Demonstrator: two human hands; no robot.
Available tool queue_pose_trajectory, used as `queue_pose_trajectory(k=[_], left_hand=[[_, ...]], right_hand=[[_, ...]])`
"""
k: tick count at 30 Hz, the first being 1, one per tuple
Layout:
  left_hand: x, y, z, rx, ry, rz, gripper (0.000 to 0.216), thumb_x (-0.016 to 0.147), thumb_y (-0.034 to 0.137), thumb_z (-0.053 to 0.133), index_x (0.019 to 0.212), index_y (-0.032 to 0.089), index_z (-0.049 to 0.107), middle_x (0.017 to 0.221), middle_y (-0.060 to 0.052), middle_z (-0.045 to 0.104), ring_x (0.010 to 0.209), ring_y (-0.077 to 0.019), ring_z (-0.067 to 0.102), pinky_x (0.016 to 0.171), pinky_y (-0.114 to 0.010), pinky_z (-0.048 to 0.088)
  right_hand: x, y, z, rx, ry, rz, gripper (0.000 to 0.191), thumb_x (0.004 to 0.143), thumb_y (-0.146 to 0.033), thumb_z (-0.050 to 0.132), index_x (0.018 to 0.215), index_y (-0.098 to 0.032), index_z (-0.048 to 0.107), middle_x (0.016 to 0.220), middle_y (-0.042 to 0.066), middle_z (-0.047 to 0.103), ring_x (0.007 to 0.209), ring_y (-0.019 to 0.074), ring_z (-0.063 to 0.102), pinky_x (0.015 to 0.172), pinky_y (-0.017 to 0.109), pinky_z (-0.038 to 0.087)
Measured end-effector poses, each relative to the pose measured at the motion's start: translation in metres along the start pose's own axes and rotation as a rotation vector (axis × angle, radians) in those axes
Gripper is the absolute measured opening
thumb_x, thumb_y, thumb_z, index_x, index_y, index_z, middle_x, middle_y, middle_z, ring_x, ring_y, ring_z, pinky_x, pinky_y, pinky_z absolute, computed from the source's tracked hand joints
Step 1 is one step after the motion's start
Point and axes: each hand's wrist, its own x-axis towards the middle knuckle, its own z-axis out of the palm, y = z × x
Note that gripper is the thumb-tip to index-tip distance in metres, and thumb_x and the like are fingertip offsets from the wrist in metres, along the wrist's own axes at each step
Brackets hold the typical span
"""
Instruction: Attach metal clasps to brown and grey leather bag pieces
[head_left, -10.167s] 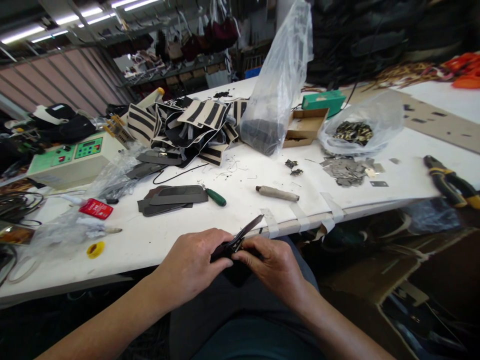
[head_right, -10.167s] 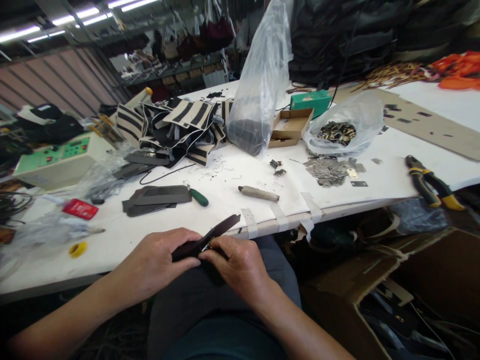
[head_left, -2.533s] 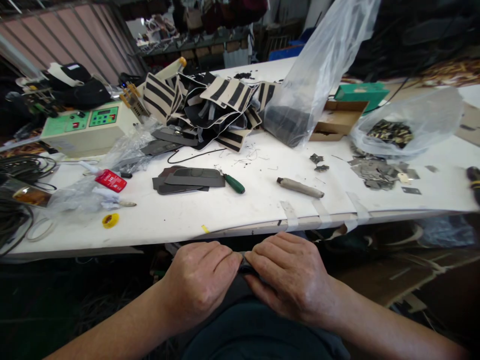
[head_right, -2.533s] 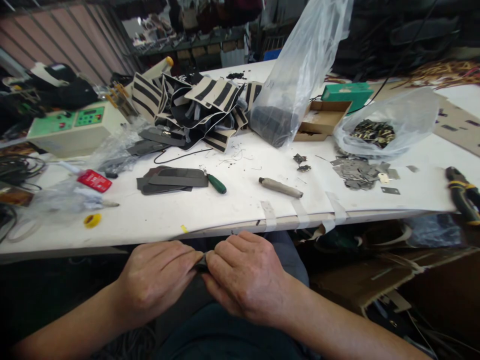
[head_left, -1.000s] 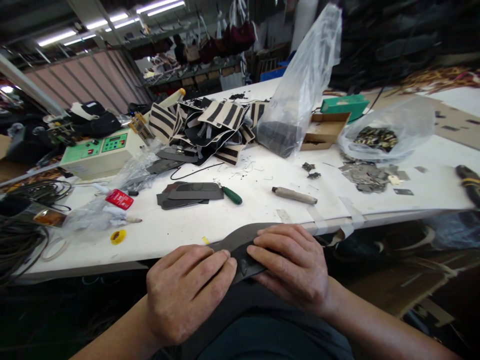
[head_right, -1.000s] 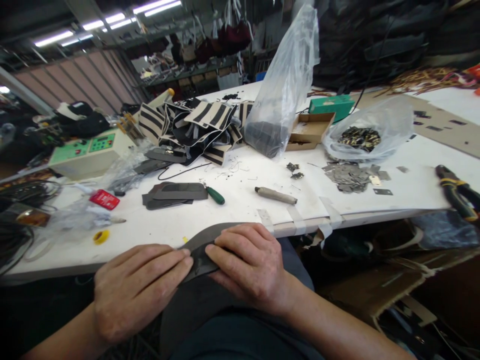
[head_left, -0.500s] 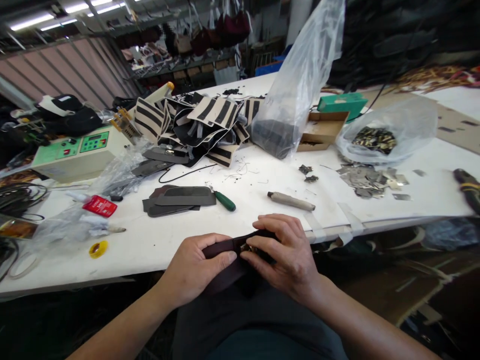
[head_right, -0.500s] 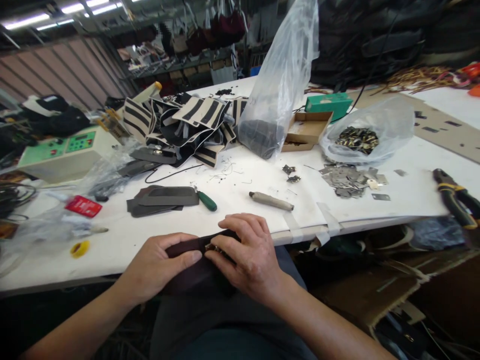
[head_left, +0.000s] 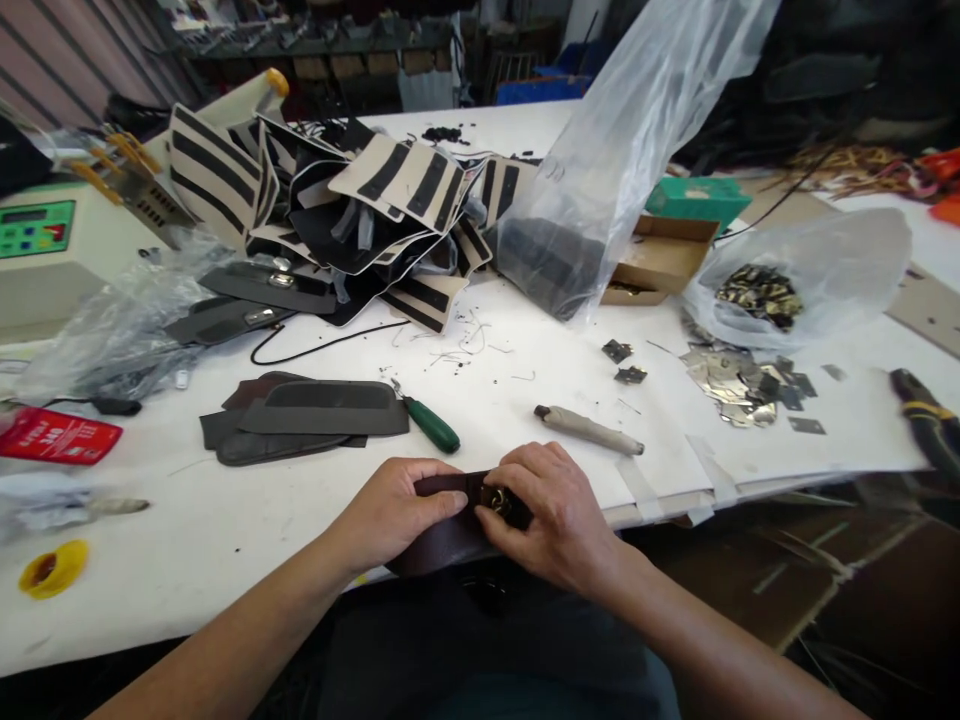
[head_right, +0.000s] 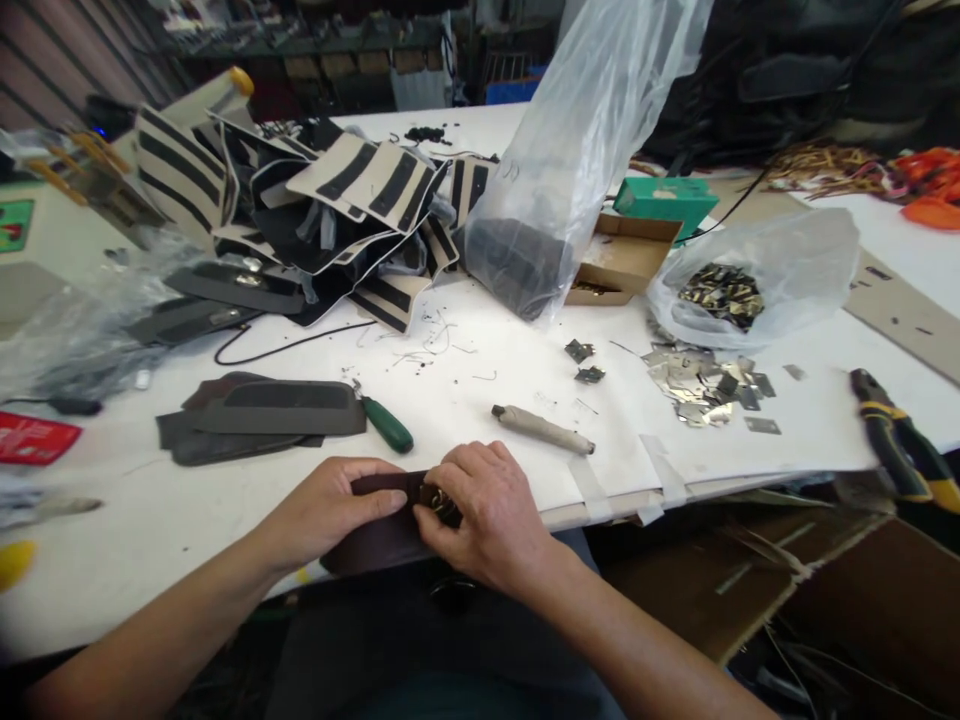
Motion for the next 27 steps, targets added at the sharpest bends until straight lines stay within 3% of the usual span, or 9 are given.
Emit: queue_pose_trajectory(k=[5, 12, 19, 27], left_hand=[[0.01, -0.012, -0.007, 0.167, 0.04, 0.059, 0.024, 0.085, 0.03, 0.07, 0.104, 0.019, 0.081, 0.098, -0.004, 0.082, 0.09, -0.0231, 0.073, 0.086, -0.034, 0.052], [0.014, -0.026, -0.014, 0.122, 0.046, 0.053, 0.025, 0.082, 0.033, 0.072, 0.101, 0.018, 0.081, 0.098, -0.004, 0.082, 0.087, -0.0234, 0.073, 0.08, -0.033, 0.054], [0.015, -0.033, -0.017, 0.121, 0.053, 0.083, 0.029, 0.081, 0.033, 0.071, 0.103, 0.017, 0.081, 0.099, -0.006, 0.082, 0.088, -0.0244, 0.073, 0.075, -0.031, 0.054], [0.012, -0.035, -0.016, 0.108, 0.062, 0.106, 0.027, 0.079, 0.034, 0.072, 0.097, 0.016, 0.081, 0.091, -0.006, 0.081, 0.08, -0.0229, 0.071, 0.071, -0.031, 0.051]], right_hand=[[0.008, 0.005, 0.01, 0.074, -0.114, 0.095, 0.012, 0.077, -0.015, 0.067, 0.088, -0.018, 0.065, 0.086, 0.004, 0.064, 0.079, 0.019, 0.058, 0.073, 0.032, 0.043], [0.024, 0.007, 0.008, 0.093, -0.281, 0.127, 0.015, 0.08, -0.018, 0.069, 0.095, -0.02, 0.067, 0.091, 0.002, 0.068, 0.081, 0.0183, 0.062, 0.076, 0.031, 0.045], [0.041, -0.002, -0.003, 0.039, -0.48, 0.122, 0.023, 0.073, -0.013, 0.068, 0.094, -0.021, 0.069, 0.091, 0.001, 0.067, 0.08, 0.0173, 0.061, 0.073, 0.028, 0.043], [0.048, -0.009, -0.006, 0.055, -0.543, 0.16, 0.022, 0.073, -0.013, 0.065, 0.092, -0.022, 0.071, 0.092, 0.001, 0.068, 0.078, 0.016, 0.06, 0.072, 0.026, 0.044]])
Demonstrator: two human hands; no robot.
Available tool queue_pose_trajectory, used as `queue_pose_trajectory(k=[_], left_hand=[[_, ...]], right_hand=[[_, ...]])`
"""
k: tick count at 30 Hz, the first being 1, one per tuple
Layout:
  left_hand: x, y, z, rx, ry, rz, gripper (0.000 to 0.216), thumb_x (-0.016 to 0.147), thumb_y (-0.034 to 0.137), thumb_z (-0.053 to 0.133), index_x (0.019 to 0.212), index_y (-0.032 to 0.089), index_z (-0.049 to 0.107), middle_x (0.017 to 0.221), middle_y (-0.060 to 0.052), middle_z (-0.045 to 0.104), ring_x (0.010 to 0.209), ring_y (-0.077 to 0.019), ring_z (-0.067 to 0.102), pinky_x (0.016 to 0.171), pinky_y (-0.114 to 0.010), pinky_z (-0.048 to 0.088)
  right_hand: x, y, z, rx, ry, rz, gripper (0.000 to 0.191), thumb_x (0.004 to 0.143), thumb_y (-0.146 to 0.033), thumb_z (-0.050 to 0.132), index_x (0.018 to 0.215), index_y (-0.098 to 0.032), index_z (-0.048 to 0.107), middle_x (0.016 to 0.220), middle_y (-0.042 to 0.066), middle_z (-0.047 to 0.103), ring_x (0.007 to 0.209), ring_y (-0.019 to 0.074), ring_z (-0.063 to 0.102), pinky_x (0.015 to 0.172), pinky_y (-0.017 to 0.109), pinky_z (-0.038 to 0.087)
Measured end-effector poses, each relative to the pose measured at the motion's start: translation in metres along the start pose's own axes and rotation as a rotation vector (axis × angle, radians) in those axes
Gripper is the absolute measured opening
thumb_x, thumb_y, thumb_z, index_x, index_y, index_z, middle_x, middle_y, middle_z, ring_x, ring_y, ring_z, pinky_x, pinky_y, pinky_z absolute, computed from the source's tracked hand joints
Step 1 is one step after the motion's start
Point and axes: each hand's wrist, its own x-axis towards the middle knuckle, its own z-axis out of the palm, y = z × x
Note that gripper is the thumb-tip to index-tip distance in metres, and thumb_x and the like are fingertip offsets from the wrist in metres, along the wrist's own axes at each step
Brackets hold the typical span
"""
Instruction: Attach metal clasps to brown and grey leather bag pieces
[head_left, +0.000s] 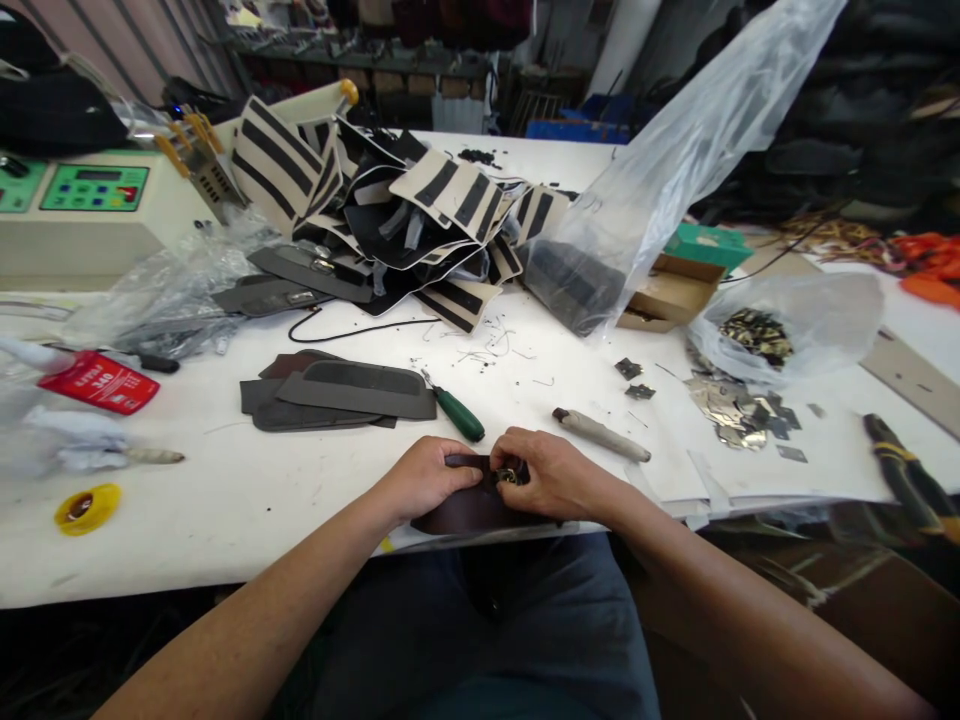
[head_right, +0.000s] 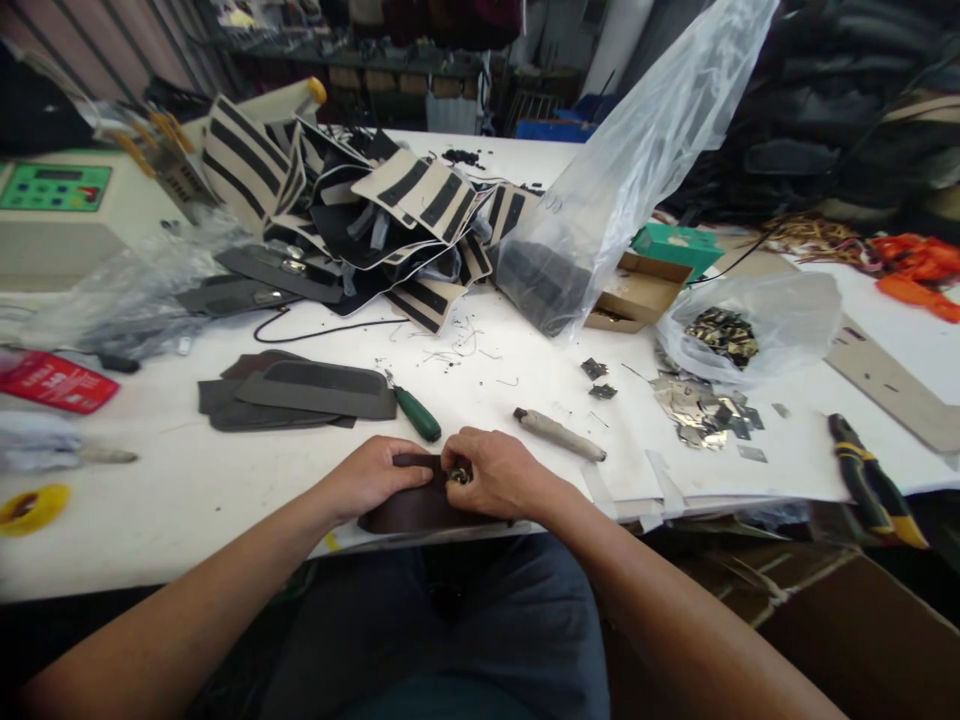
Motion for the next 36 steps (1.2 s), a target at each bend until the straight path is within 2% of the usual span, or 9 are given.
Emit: queue_pose_trajectory(k=[6, 10, 14, 16, 18, 23, 26, 30, 36], left_hand=[[-0.003, 0.001, 0.003, -0.009, 0.014, 0.016, 0.026, 0.076, 0.031, 0.072, 0.094, 0.015, 0.081, 0.09, -0.007, 0.081, 0.079, -0.0232, 0.071, 0.072, -0.031, 0.05], [-0.002, -0.002, 0.005, -0.013, 0.053, 0.025, 0.027, 0.075, 0.032, 0.073, 0.095, 0.016, 0.082, 0.093, -0.006, 0.082, 0.084, -0.0246, 0.072, 0.075, -0.032, 0.051], [-0.004, -0.004, 0.007, -0.032, 0.071, 0.022, 0.027, 0.074, 0.032, 0.074, 0.095, 0.017, 0.082, 0.09, -0.006, 0.082, 0.085, -0.0256, 0.073, 0.078, -0.033, 0.053], [-0.005, -0.003, 0.009, -0.043, 0.072, 0.01, 0.028, 0.075, 0.032, 0.073, 0.096, 0.016, 0.082, 0.088, -0.006, 0.082, 0.084, -0.0261, 0.073, 0.077, -0.034, 0.053], [-0.006, -0.002, 0.009, -0.054, 0.071, 0.001, 0.029, 0.075, 0.032, 0.073, 0.097, 0.016, 0.082, 0.09, -0.007, 0.082, 0.084, -0.0263, 0.074, 0.078, -0.035, 0.054], [-0.008, -0.002, 0.005, -0.069, 0.067, -0.007, 0.027, 0.074, 0.032, 0.074, 0.096, 0.017, 0.082, 0.089, -0.005, 0.082, 0.081, -0.0243, 0.073, 0.076, -0.033, 0.053], [-0.011, -0.003, 0.003, -0.072, 0.1, -0.004, 0.026, 0.073, 0.032, 0.077, 0.094, 0.018, 0.082, 0.085, -0.004, 0.082, 0.076, -0.0226, 0.072, 0.071, -0.031, 0.051], [-0.016, -0.004, 0.004, -0.085, 0.178, 0.012, 0.028, 0.076, 0.035, 0.076, 0.099, 0.019, 0.081, 0.089, -0.004, 0.082, 0.079, -0.022, 0.073, 0.074, -0.031, 0.051], [-0.019, -0.003, 0.012, -0.077, 0.244, 0.034, 0.029, 0.077, 0.036, 0.077, 0.101, 0.02, 0.081, 0.094, -0.004, 0.083, 0.088, -0.024, 0.074, 0.08, -0.032, 0.052]], right_hand=[[-0.001, -0.004, 0.0, -0.056, -0.021, -0.051, 0.019, 0.071, -0.011, 0.064, 0.085, -0.023, 0.071, 0.088, 0.0, 0.066, 0.077, 0.0154, 0.059, 0.07, 0.026, 0.043], [0.001, 0.004, 0.001, 0.082, -0.024, -0.008, 0.022, 0.078, -0.021, 0.071, 0.1, -0.025, 0.073, 0.091, -0.001, 0.068, 0.08, 0.016, 0.061, 0.072, 0.026, 0.045], [0.018, 0.014, 0.006, 0.148, 0.191, 0.142, 0.025, 0.089, -0.041, 0.069, 0.105, -0.021, 0.07, 0.089, 0.001, 0.07, 0.078, 0.0161, 0.062, 0.073, 0.027, 0.047], [0.033, 0.015, 0.011, 0.024, 0.3, 0.199, 0.032, 0.087, -0.047, 0.071, 0.107, -0.021, 0.071, 0.099, 0.003, 0.072, 0.082, 0.0173, 0.063, 0.076, 0.029, 0.046], [0.048, 0.013, 0.017, -0.062, 0.296, 0.228, 0.041, 0.081, -0.052, 0.076, 0.109, -0.023, 0.072, 0.103, 0.004, 0.073, 0.083, 0.0195, 0.064, 0.076, 0.031, 0.045], [0.064, 0.006, 0.016, -0.02, 0.225, 0.206, 0.025, 0.079, -0.037, 0.073, 0.101, -0.024, 0.076, 0.097, 0.003, 0.075, 0.086, 0.0208, 0.065, 0.075, 0.029, 0.045], [0.042, 0.009, -0.002, 0.043, 0.239, 0.235, 0.023, 0.085, -0.028, 0.06, 0.1, -0.021, 0.076, 0.094, 0.003, 0.075, 0.086, 0.0199, 0.065, 0.073, 0.028, 0.046], [-0.019, 0.019, -0.027, 0.254, 0.228, 0.222, 0.033, 0.095, -0.027, 0.044, 0.111, -0.02, 0.073, 0.075, 0.001, 0.068, 0.072, 0.0176, 0.063, 0.066, 0.028, 0.047], [-0.088, 0.006, -0.01, 0.424, 0.402, 0.265, 0.037, 0.104, -0.044, 0.046, 0.116, -0.021, 0.072, 0.068, -0.001, 0.06, 0.063, 0.0173, 0.059, 0.06, 0.029, 0.045]])
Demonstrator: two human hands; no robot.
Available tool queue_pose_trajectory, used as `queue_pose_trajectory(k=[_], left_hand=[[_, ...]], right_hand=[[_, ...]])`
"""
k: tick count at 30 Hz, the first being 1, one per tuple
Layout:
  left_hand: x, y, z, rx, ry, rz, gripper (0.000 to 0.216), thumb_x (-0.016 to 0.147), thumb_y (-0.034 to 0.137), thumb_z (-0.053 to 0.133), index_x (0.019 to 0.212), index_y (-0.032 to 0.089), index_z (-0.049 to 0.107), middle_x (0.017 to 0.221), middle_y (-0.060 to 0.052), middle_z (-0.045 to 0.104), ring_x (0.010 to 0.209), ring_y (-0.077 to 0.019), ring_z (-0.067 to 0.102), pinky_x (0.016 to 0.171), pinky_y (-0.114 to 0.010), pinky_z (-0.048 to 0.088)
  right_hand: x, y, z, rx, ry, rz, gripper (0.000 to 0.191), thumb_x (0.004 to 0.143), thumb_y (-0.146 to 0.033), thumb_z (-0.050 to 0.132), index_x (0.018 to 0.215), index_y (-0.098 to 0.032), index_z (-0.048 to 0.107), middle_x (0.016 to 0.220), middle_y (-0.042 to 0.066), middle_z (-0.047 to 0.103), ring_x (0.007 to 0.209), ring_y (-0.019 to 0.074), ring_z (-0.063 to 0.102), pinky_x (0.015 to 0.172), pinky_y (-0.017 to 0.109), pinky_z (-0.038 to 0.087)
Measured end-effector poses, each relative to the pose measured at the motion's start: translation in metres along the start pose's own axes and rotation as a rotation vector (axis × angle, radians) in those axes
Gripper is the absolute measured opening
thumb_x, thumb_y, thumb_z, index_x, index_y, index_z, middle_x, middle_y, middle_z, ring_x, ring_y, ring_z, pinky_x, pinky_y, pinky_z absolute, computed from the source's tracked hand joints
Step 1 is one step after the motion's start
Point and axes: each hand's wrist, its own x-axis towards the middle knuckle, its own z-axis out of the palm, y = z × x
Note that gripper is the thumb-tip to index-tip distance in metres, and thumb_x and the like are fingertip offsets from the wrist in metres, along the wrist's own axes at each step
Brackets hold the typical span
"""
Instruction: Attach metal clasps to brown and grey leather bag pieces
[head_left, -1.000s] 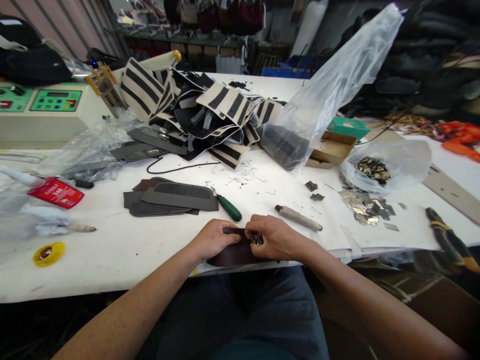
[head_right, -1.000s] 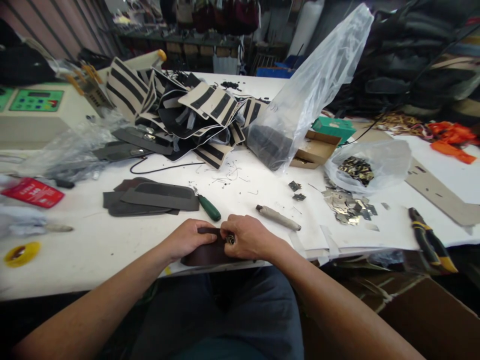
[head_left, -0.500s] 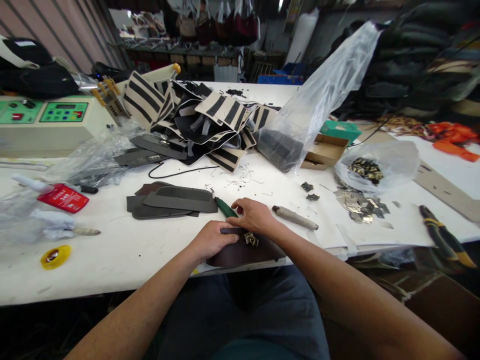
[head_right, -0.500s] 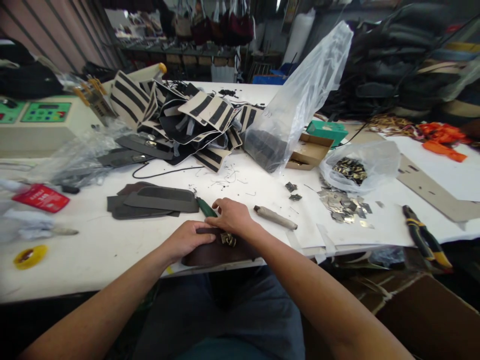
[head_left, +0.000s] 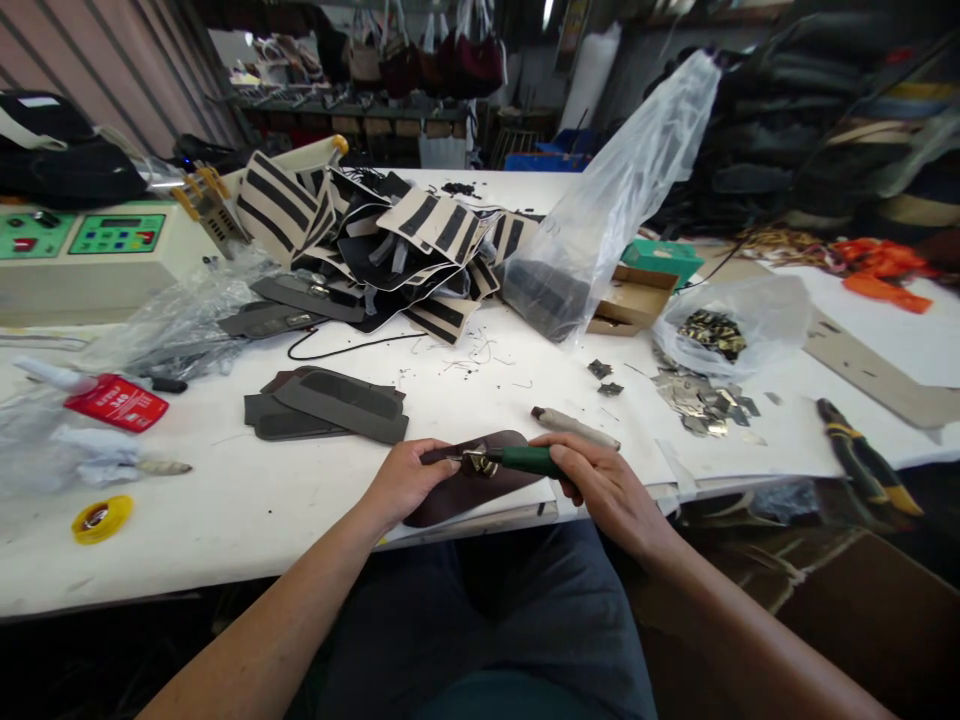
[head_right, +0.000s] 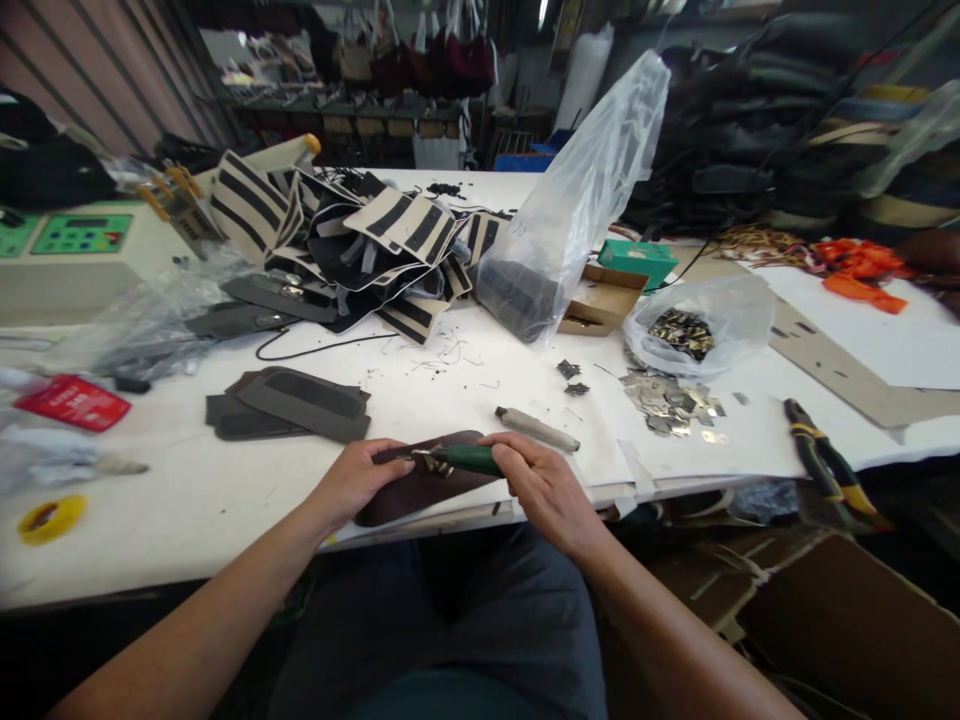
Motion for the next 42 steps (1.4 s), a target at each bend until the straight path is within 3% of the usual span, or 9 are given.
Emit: queue_pose_trajectory(k=[3, 6, 12, 17, 26, 42], left_hand=[[-0.003, 0.002, 0.003, -0.005, -0.001, 0.003, 0.032, 0.077, 0.037, 0.078, 0.103, 0.02, 0.081, 0.095, -0.005, 0.083, 0.088, -0.0247, 0.075, 0.079, -0.033, 0.053], [-0.004, 0.002, 0.004, -0.011, -0.005, 0.005, 0.034, 0.078, 0.038, 0.078, 0.107, 0.02, 0.081, 0.099, -0.006, 0.083, 0.089, -0.0254, 0.076, 0.08, -0.033, 0.054], [-0.003, -0.006, 0.005, -0.009, 0.015, 0.031, 0.035, 0.078, 0.04, 0.079, 0.106, 0.02, 0.081, 0.099, -0.006, 0.083, 0.088, -0.0255, 0.076, 0.079, -0.033, 0.055], [-0.004, -0.008, 0.005, 0.019, 0.02, 0.066, 0.036, 0.078, 0.042, 0.078, 0.106, 0.019, 0.081, 0.097, -0.006, 0.083, 0.087, -0.0256, 0.075, 0.08, -0.033, 0.055], [-0.004, -0.014, 0.005, 0.064, 0.022, 0.132, 0.032, 0.081, 0.041, 0.074, 0.104, 0.019, 0.081, 0.099, -0.005, 0.083, 0.091, -0.0255, 0.075, 0.082, -0.033, 0.056], [-0.004, -0.011, 0.005, 0.149, 0.045, 0.152, 0.028, 0.083, 0.038, 0.071, 0.102, 0.021, 0.081, 0.095, -0.002, 0.083, 0.089, -0.0238, 0.075, 0.082, -0.032, 0.054]], right_hand=[[-0.013, 0.001, 0.013, -0.081, 0.164, -0.077, 0.028, 0.093, -0.046, 0.069, 0.109, -0.023, 0.071, 0.085, 0.001, 0.069, 0.075, 0.0196, 0.064, 0.069, 0.032, 0.05], [-0.017, 0.002, 0.016, -0.162, 0.27, -0.259, 0.024, 0.088, -0.035, 0.077, 0.108, -0.024, 0.071, 0.099, 0.004, 0.07, 0.09, 0.0222, 0.067, 0.08, 0.034, 0.052], [-0.035, -0.006, 0.013, -0.313, 0.276, -0.425, 0.02, 0.089, -0.029, 0.076, 0.107, -0.024, 0.068, 0.093, 0.003, 0.068, 0.077, 0.0179, 0.066, 0.068, 0.029, 0.051], [-0.046, -0.011, 0.027, -0.477, 0.274, -0.498, 0.018, 0.093, -0.03, 0.071, 0.109, -0.022, 0.068, 0.092, 0.004, 0.069, 0.073, 0.0159, 0.067, 0.063, 0.026, 0.049], [-0.05, -0.016, 0.051, -0.676, 0.273, -0.468, 0.012, 0.097, -0.03, 0.064, 0.105, -0.024, 0.071, 0.09, 0.004, 0.068, 0.072, 0.0157, 0.066, 0.061, 0.027, 0.042], [-0.044, -0.033, 0.062, -0.732, 0.245, -0.349, 0.014, 0.095, -0.032, 0.065, 0.107, -0.025, 0.07, 0.088, 0.004, 0.065, 0.069, 0.017, 0.064, 0.057, 0.028, 0.036]])
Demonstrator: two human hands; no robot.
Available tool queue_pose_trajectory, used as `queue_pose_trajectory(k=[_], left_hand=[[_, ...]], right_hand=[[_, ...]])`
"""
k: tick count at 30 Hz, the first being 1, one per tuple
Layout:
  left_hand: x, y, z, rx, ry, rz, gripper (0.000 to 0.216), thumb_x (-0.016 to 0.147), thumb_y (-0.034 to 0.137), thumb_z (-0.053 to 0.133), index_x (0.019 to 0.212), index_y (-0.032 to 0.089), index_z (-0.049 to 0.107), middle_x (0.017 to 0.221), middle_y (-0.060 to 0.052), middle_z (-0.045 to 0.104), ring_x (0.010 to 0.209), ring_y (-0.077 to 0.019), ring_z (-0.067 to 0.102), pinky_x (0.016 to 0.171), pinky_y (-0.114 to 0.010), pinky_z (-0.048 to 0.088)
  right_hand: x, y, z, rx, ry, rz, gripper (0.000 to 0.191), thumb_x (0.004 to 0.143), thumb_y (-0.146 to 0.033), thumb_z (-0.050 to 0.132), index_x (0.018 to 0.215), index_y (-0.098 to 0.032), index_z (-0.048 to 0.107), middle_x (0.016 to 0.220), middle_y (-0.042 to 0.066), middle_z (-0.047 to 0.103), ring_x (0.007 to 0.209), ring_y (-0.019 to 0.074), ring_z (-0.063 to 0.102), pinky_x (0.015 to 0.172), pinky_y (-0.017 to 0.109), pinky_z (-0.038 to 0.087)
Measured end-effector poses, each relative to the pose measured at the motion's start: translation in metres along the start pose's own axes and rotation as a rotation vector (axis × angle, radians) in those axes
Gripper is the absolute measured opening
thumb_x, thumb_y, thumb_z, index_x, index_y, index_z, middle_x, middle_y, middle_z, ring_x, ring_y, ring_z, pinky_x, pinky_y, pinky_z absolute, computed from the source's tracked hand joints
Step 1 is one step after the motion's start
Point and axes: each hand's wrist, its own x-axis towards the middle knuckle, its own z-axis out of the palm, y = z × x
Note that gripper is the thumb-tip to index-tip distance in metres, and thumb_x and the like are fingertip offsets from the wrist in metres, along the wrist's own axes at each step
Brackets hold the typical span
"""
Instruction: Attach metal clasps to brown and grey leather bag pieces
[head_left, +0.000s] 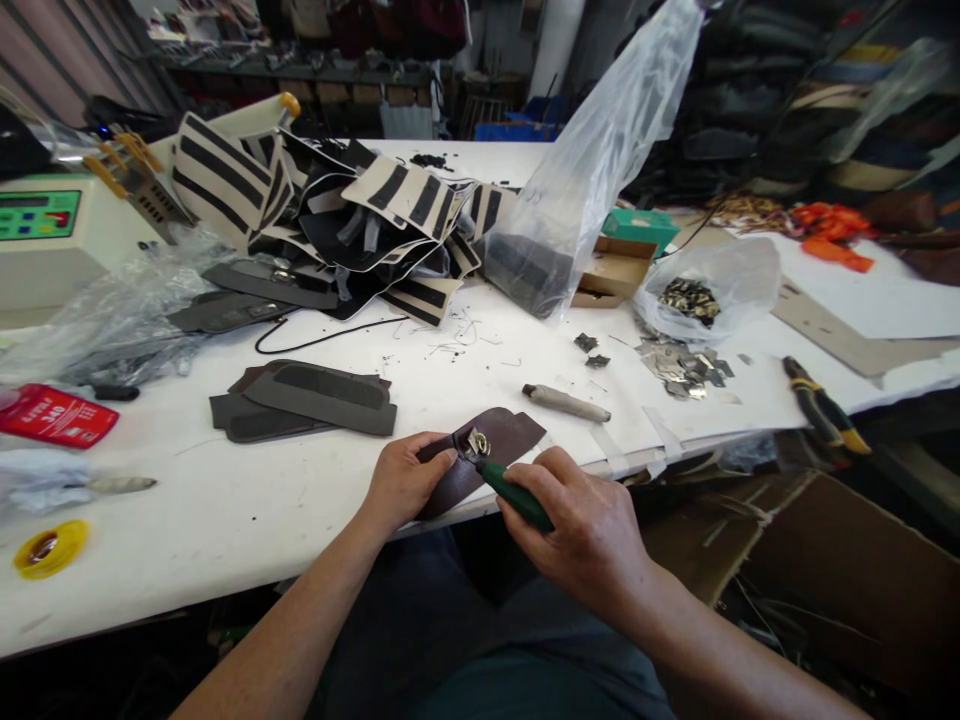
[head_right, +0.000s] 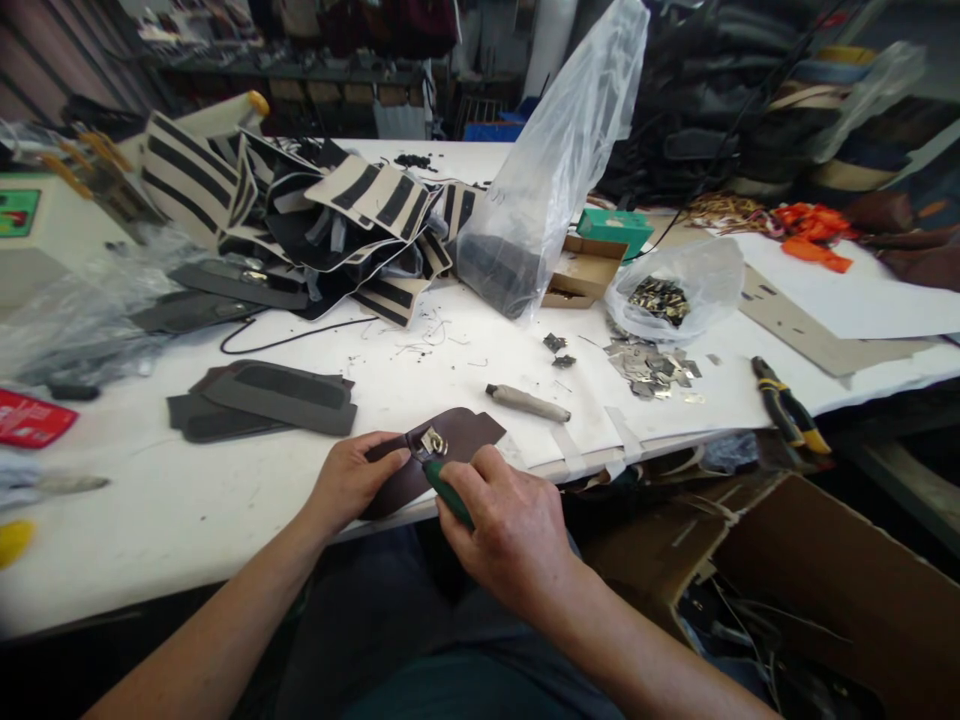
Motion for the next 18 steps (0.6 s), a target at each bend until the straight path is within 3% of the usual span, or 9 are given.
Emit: queue_pose_trajectory(k=[8, 14, 18], left_hand=[[0.001, 0.002, 0.001, 0.067, 0.027, 0.003, 0.027, 0.082, 0.037, 0.07, 0.101, 0.021, 0.082, 0.095, -0.002, 0.083, 0.088, -0.0236, 0.075, 0.08, -0.032, 0.054], [0.001, 0.0, 0.001, 0.111, 0.044, 0.008, 0.028, 0.082, 0.037, 0.07, 0.1, 0.021, 0.082, 0.094, -0.003, 0.083, 0.086, -0.0243, 0.075, 0.079, -0.033, 0.054], [0.001, -0.001, 0.002, 0.125, 0.057, 0.021, 0.028, 0.082, 0.036, 0.069, 0.101, 0.02, 0.083, 0.094, -0.004, 0.083, 0.086, -0.0248, 0.075, 0.081, -0.034, 0.054]], right_hand=[[0.008, -0.002, 0.001, -0.005, -0.067, 0.077, 0.025, 0.095, -0.04, 0.065, 0.115, -0.027, 0.072, 0.09, 0.005, 0.069, 0.069, 0.0178, 0.064, 0.054, 0.028, 0.032], [0.01, 0.002, 0.001, -0.048, -0.224, -0.108, 0.027, 0.099, -0.028, 0.058, 0.123, -0.025, 0.07, 0.094, 0.006, 0.073, 0.064, 0.015, 0.061, 0.053, 0.028, 0.028], [0.014, 0.005, 0.002, 0.021, -0.291, -0.14, 0.031, 0.098, -0.023, 0.059, 0.127, -0.023, 0.069, 0.097, 0.007, 0.075, 0.07, 0.0177, 0.066, 0.056, 0.027, 0.036]])
